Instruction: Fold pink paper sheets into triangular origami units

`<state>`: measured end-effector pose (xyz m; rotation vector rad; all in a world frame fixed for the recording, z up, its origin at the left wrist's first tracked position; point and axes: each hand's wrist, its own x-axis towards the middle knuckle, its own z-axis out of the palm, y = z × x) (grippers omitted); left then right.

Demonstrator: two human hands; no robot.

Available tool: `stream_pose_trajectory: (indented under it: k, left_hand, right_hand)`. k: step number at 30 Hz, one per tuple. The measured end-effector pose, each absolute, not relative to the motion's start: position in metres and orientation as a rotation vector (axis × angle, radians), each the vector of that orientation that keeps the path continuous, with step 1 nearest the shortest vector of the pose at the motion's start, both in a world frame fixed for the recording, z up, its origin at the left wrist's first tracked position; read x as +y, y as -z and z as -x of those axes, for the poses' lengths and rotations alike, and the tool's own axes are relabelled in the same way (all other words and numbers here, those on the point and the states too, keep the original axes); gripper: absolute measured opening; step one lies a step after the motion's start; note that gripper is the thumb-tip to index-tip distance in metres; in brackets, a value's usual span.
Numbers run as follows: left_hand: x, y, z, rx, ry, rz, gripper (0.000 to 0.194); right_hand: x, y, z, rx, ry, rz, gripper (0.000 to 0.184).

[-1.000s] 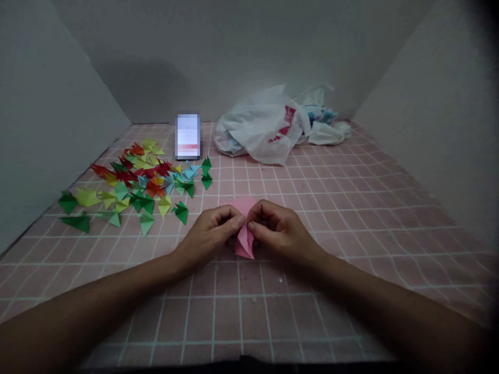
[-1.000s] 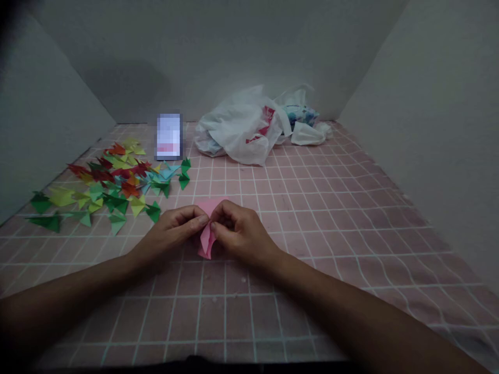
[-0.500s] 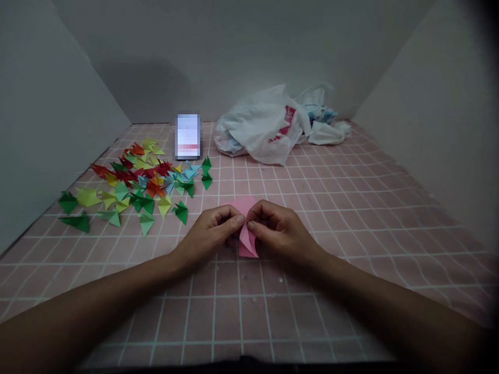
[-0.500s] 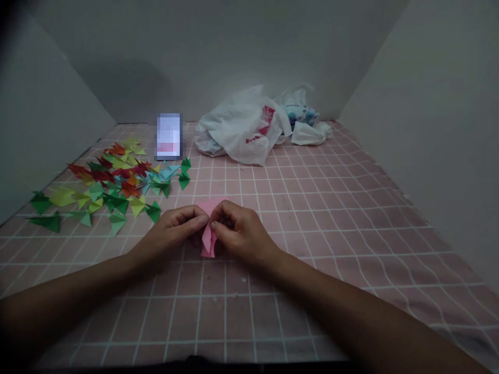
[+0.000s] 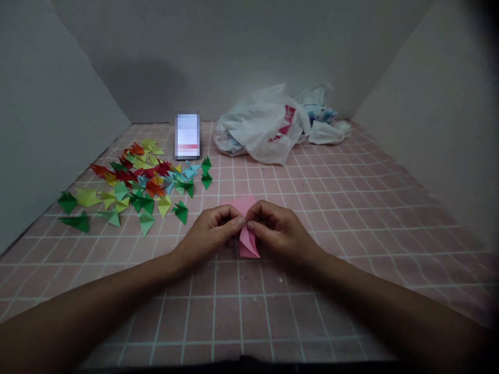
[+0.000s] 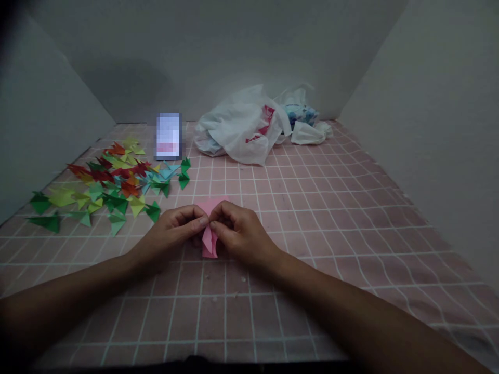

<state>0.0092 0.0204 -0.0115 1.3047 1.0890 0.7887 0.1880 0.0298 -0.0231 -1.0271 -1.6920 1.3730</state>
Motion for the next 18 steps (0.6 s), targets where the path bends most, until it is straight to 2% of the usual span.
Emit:
stream_pose_trajectory:
  k: [8,18]
  left_hand:
    - [0.0189,0.0129,-0.0098,1.124,-0.785,-1.379,0.028]
    - [0.0174,0.0127,-0.0109,1.084,-0.845,-1.366,0.020]
  right_hand:
    - [0.0285,0.0232,-0.1873,-1.688,-1.354,1.062,0.011]
    - [0.0233,0.0248,-0.1843,-1.620,-1.338,1.061,0.012]
